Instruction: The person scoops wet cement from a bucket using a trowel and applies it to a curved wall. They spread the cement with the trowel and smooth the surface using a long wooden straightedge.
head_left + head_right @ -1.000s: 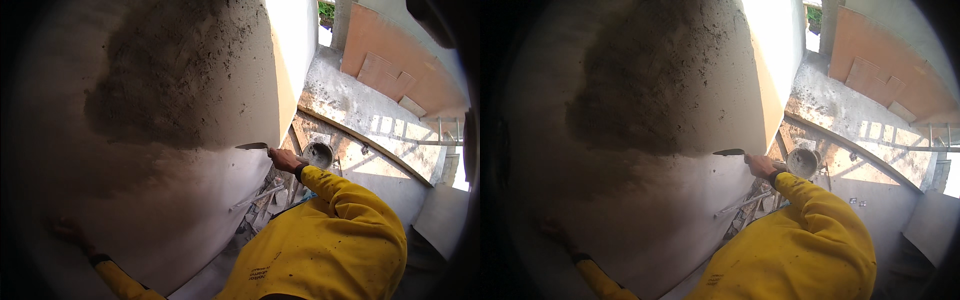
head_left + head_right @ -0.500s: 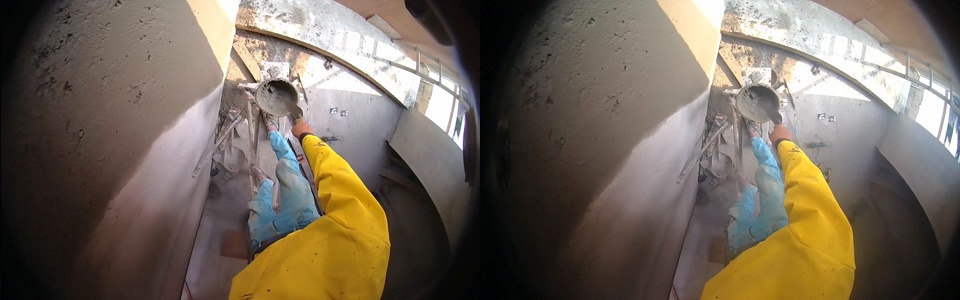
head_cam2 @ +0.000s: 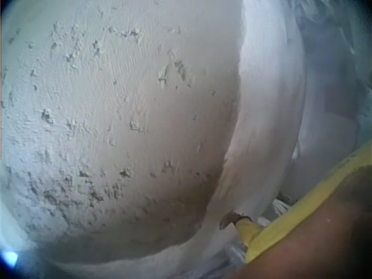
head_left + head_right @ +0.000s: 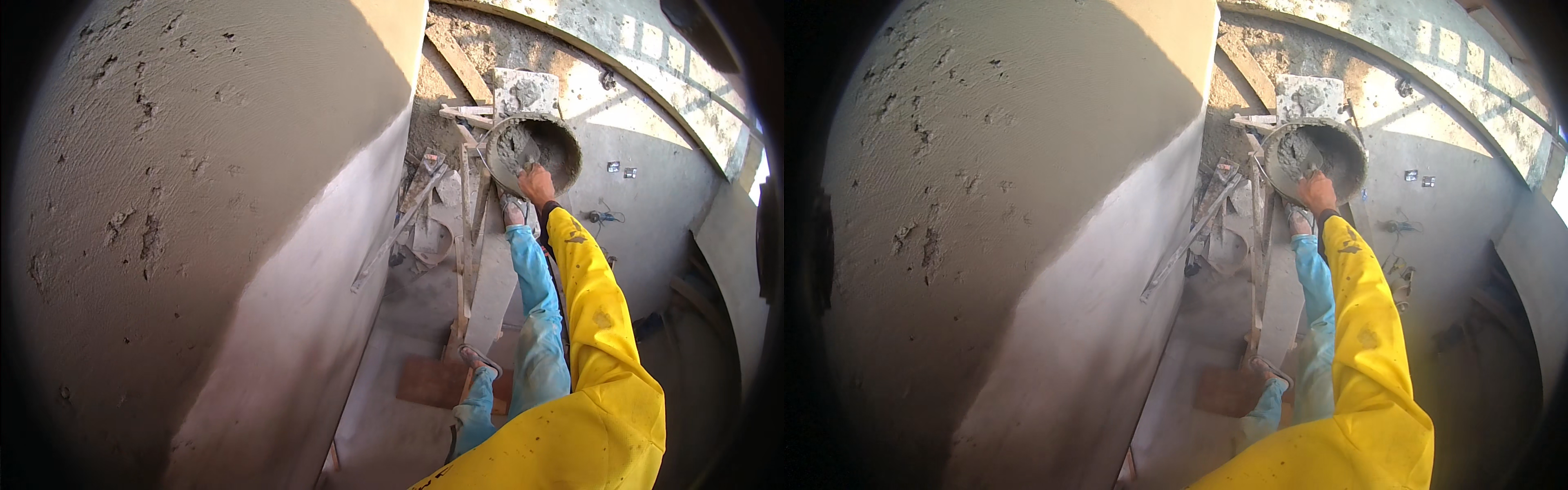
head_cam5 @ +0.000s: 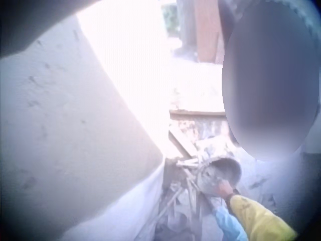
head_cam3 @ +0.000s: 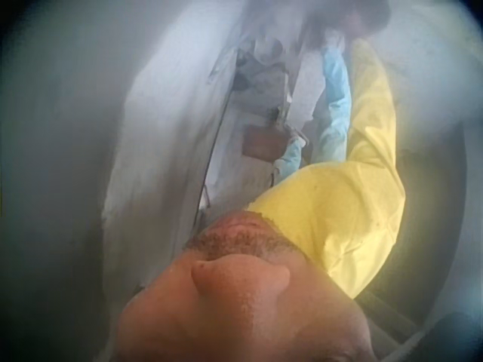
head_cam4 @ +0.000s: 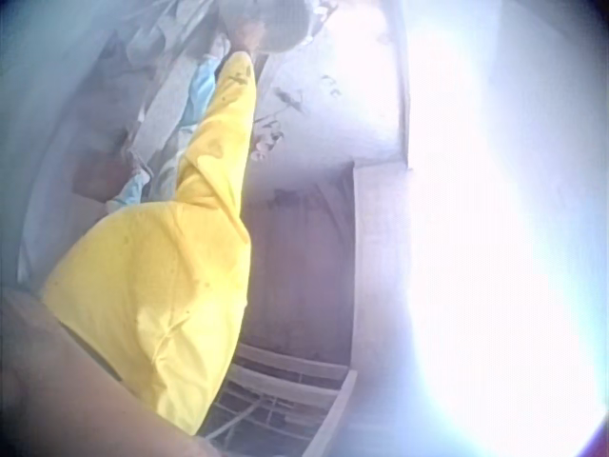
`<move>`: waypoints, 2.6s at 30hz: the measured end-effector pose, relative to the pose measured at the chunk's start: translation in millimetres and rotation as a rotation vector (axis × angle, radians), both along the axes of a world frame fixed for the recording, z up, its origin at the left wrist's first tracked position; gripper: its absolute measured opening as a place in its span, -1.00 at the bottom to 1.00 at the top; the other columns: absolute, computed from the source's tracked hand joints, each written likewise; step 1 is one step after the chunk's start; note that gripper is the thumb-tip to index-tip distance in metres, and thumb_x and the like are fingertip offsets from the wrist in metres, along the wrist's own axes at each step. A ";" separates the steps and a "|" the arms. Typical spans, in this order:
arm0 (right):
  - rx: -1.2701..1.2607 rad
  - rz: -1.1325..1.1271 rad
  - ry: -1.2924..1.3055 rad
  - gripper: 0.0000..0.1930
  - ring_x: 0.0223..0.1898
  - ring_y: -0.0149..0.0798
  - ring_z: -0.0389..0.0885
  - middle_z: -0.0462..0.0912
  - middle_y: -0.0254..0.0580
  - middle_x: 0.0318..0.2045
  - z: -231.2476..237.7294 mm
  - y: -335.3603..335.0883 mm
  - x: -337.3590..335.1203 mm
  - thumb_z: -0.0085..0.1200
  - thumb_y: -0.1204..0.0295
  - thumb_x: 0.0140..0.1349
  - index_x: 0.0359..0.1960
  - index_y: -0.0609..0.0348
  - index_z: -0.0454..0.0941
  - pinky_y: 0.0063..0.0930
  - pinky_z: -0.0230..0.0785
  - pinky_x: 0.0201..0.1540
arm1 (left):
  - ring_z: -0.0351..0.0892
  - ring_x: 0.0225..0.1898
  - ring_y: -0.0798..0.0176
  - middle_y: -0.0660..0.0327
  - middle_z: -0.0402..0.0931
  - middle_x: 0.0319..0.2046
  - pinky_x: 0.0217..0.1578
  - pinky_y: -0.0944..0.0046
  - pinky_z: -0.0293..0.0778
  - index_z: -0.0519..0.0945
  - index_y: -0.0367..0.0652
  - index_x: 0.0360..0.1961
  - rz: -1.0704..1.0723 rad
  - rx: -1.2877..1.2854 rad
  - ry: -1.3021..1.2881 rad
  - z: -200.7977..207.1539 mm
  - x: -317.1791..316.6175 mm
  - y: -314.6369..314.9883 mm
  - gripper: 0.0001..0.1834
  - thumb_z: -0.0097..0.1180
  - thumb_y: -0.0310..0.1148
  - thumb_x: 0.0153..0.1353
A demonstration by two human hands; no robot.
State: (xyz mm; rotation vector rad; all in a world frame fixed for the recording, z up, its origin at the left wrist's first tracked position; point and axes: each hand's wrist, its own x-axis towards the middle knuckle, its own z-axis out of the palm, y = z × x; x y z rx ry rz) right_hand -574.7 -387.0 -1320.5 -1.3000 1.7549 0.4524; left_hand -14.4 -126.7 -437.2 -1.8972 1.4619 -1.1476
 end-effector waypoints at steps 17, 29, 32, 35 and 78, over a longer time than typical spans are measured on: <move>-1.014 0.026 -0.053 -0.26 -0.66 -0.35 0.53 0.64 -0.16 -0.49 96.7 138.2 -57.8 0.25 0.09 0.20 0.29 0.43 0.48 -0.38 0.42 -0.57 | 0.28 0.43 -0.20 -0.17 0.29 0.38 0.40 -0.15 0.24 0.28 -0.32 0.39 -0.143 -0.218 -0.091 41.2 22.3 37.3 -0.39 -0.07 -0.07 0.55; -0.347 -1.395 -1.161 -0.78 -0.68 -0.47 0.37 0.42 -0.43 -0.54 479.5 45.6 -2.0 0.00 0.32 0.32 -0.04 0.01 0.42 -0.49 0.28 -0.69 | 0.25 0.45 -0.16 -0.16 0.26 0.41 0.41 -0.15 0.22 0.29 -0.30 0.41 0.019 -0.837 -0.519 210.6 -30.5 78.4 -0.37 -0.14 -0.01 0.56; -0.716 -1.289 -1.246 -0.65 -0.65 -0.54 0.35 0.40 -0.46 -0.53 592.0 4.9 5.0 -0.06 0.39 0.35 0.15 0.18 0.37 -0.57 0.29 -0.63 | 0.19 0.49 -0.12 -0.13 0.18 0.47 0.41 -0.20 0.18 0.30 -0.23 0.42 -0.038 -0.863 -0.544 215.0 -37.9 69.4 -0.32 -0.19 0.09 0.55; -1.051 -1.294 -1.335 -0.52 -0.57 -0.54 0.40 0.45 -0.35 -0.38 665.3 -34.8 7.5 -0.09 0.58 0.32 0.30 0.19 0.29 -0.62 0.32 -0.58 | 0.15 0.51 -0.14 -0.12 0.14 0.49 0.39 -0.27 0.16 0.30 -0.19 0.44 -0.031 -0.860 -0.542 219.4 -39.2 67.3 -0.29 -0.14 0.13 0.52; -0.676 -0.377 -1.309 -0.26 0.43 0.33 0.27 0.26 0.42 0.41 706.7 -210.1 413.3 0.06 0.16 0.43 0.46 0.42 0.13 -0.09 0.15 0.47 | 0.18 0.45 -0.40 -0.38 0.15 0.42 0.42 -0.25 0.15 0.19 -0.47 0.41 0.039 -0.802 -0.473 210.2 -19.0 86.3 -0.19 -0.16 0.13 0.53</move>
